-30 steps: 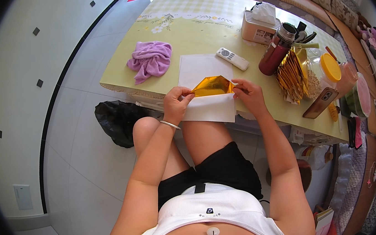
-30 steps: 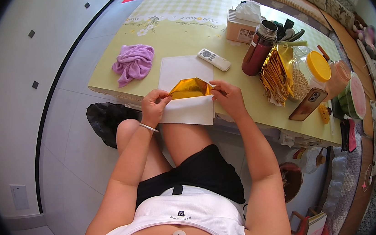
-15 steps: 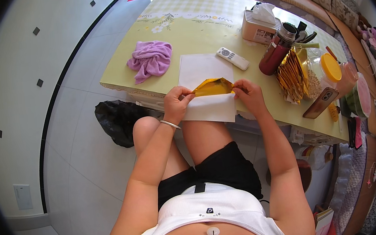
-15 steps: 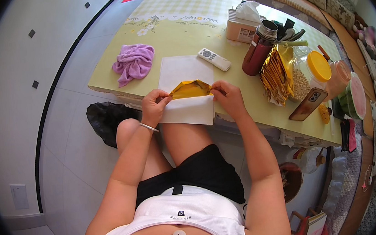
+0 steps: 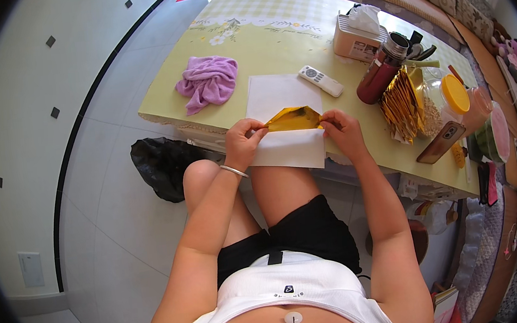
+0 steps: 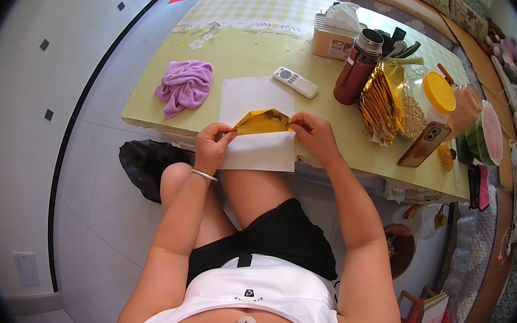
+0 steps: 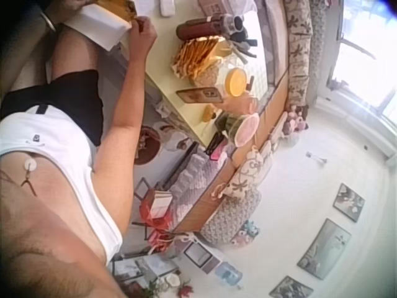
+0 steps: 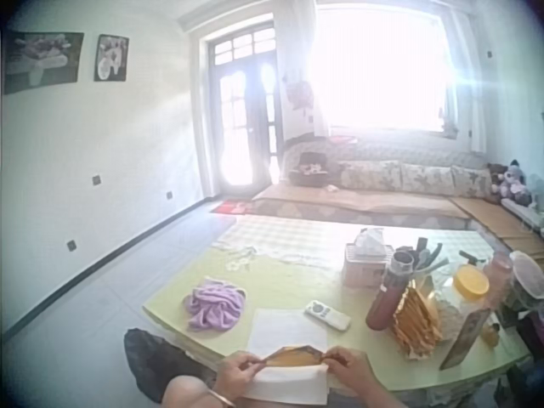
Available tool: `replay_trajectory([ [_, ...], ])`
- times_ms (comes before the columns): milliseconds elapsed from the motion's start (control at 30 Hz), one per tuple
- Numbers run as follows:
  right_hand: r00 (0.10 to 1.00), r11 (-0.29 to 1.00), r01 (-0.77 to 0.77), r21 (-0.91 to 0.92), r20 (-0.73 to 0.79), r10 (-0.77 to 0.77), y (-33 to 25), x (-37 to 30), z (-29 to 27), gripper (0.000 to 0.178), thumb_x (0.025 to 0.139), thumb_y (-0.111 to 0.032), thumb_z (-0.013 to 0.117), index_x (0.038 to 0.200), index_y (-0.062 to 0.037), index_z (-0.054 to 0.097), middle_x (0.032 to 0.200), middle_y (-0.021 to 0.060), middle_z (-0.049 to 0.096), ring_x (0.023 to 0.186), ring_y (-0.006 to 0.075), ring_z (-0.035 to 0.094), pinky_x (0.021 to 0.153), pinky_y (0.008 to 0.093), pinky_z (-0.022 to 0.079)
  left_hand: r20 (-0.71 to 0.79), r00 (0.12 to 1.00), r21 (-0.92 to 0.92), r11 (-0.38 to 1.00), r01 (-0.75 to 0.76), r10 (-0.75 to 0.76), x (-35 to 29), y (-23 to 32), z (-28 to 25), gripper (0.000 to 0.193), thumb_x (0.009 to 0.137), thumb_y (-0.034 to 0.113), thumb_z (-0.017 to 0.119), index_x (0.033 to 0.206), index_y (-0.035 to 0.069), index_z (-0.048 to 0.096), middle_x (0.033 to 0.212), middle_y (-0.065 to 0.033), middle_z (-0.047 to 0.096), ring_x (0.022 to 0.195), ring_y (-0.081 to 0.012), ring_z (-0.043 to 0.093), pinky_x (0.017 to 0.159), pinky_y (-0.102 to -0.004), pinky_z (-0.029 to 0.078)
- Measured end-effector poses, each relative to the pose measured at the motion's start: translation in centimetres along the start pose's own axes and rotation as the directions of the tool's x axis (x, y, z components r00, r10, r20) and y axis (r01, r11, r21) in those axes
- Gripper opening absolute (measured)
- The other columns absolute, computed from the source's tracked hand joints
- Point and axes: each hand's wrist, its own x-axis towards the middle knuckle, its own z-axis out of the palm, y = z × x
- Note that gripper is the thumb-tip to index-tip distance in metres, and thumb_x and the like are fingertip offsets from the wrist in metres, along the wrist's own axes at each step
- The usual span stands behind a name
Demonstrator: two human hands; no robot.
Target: The person sits on the floor and folds a yellow sheet of paper into a smaller shape using both hands. They repeatedly fold the paper in half and then fold the corners to create a triangular shape, repeating this process multiple times.
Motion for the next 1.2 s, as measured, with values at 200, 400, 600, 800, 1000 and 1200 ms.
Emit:
replay_trajectory([
  [200,1.000,0.997,0.009,-0.075,0.011,-0.008,-0.01,0.07,-0.15,0.009,0.092,-0.001,0.066,0.099,0.0034,0.066,0.081,0.0031,0.067,0.067,0.0078,0.062,0.063,0.0229,0.052,0.027,1.000,-0.007,1.000,-0.001,0.002,-0.07,-0.23,0.00,0.010,0.082,0.000,0.078,0.088,0.002,0.069,0.075,0.0045,0.062,0.067,-0.0024,0.050,0.061,-0.0191,0.042],
  [400,1.000,0.997,-0.001,-0.074,0.003,0.001,-0.15,0.02,-0.16,0.008,0.092,-0.001,0.067,0.098,0.0030,0.066,0.080,0.0031,0.067,0.067,0.0075,0.061,0.062,0.0224,0.051,0.035,0.999,0.009,1.000,-0.010,0.010,-0.10,-0.10,-0.08,0.009,0.084,0.000,0.076,0.088,0.002,0.068,0.077,0.0032,0.064,0.069,-0.0030,0.054,0.063,-0.0192,0.044],
  [600,1.000,0.998,-0.014,-0.055,-0.001,0.014,-0.09,0.01,-0.11,0.008,0.092,-0.001,0.066,0.099,0.0033,0.065,0.080,0.0023,0.065,0.067,0.0070,0.061,0.062,0.0220,0.051,0.108,0.993,-0.082,0.996,0.047,-0.038,0.02,-0.20,-0.20,0.006,0.089,0.002,0.072,0.093,0.000,0.068,0.082,-0.0016,0.069,0.074,-0.0061,0.064,0.068,-0.0203,0.050],
  [800,1.000,0.998,-0.008,-0.062,0.005,0.008,-0.28,0.00,-0.05,0.008,0.092,-0.001,0.066,0.099,0.0034,0.064,0.079,0.0021,0.065,0.067,0.0070,0.061,0.062,0.0221,0.051,0.073,0.997,-0.146,0.988,0.046,-0.036,-0.09,-0.43,-0.08,0.005,0.089,0.003,0.070,0.092,0.000,0.072,0.082,-0.0041,0.068,0.071,-0.0098,0.064,0.067,-0.0235,0.050],
  [1000,1.000,0.997,-0.007,-0.076,-0.015,0.006,-0.29,0.02,0.02,0.009,0.092,-0.002,0.067,0.099,0.0039,0.064,0.080,0.0026,0.066,0.067,0.0072,0.061,0.062,0.0228,0.052,0.119,0.993,-0.148,0.989,0.012,0.006,0.27,-0.75,-0.72,0.009,0.091,0.001,0.066,0.096,-0.002,0.073,0.086,-0.0064,0.067,0.077,-0.0134,0.067,0.074,-0.0254,0.051],
  [1200,0.999,0.999,-0.010,-0.039,-0.040,0.008,-0.25,0.02,0.18,0.010,0.091,-0.002,0.068,0.099,0.0042,0.065,0.080,0.0038,0.067,0.066,0.0073,0.062,0.061,0.0229,0.052,0.137,0.989,-0.249,0.965,0.086,-0.052,0.10,-0.15,-0.67,0.007,0.089,0.001,0.069,0.093,-0.002,0.074,0.088,-0.0068,0.066,0.075,-0.0140,0.067,0.072,-0.0256,0.052],
])
